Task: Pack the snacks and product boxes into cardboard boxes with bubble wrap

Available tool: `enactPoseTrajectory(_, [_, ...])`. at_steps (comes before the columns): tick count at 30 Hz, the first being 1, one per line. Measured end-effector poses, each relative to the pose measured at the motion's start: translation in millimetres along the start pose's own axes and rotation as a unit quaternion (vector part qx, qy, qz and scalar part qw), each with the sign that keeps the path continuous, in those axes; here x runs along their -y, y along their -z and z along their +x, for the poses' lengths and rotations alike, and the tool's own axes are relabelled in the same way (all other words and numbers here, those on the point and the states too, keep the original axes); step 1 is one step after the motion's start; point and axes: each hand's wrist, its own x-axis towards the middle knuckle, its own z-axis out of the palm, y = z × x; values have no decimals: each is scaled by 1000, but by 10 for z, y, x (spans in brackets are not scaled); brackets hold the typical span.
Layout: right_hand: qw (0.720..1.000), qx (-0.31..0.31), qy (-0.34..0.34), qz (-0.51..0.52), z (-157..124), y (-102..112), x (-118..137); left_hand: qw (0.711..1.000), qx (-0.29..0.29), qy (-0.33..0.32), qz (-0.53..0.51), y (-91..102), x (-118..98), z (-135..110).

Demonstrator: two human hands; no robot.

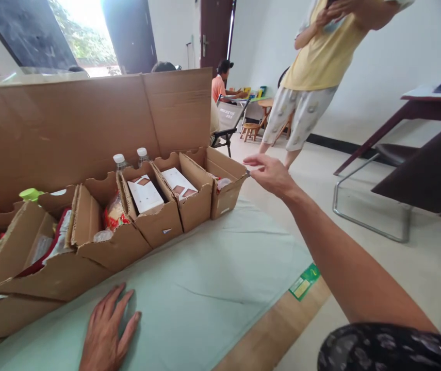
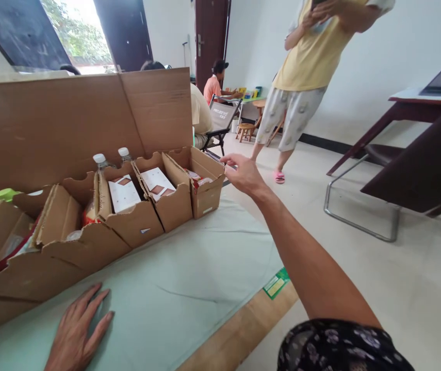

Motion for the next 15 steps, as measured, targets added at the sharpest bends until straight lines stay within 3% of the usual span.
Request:
enactPoseTrajectory(2, [999, 36, 15, 26, -145, -30, -70, 1000, 1, -7, 1, -7, 10, -4])
enactPoseTrajectory(5, [997, 62, 50, -25, -210, -48, -24, 1000, -5, -15, 10, -11, 27, -1])
enactPoseTrajectory(7, [989, 76, 102, -73, -138, -5, 80, 999, -13, -28, 16, -14, 49, 5])
enactPoseTrajectory(10, [967, 152, 171, -114, 101, 111, 255, 999, -18, -43, 18, -27, 82, 9])
enactPoseTrajectory(13, [959, 204, 127, -148, 418, 107, 380, 999, -21, -41, 17, -35, 81, 6])
enactPoseTrajectory(15, [956, 222, 73, -176, 590, -40, 437, 999, -20, -34, 19, -29, 59, 9])
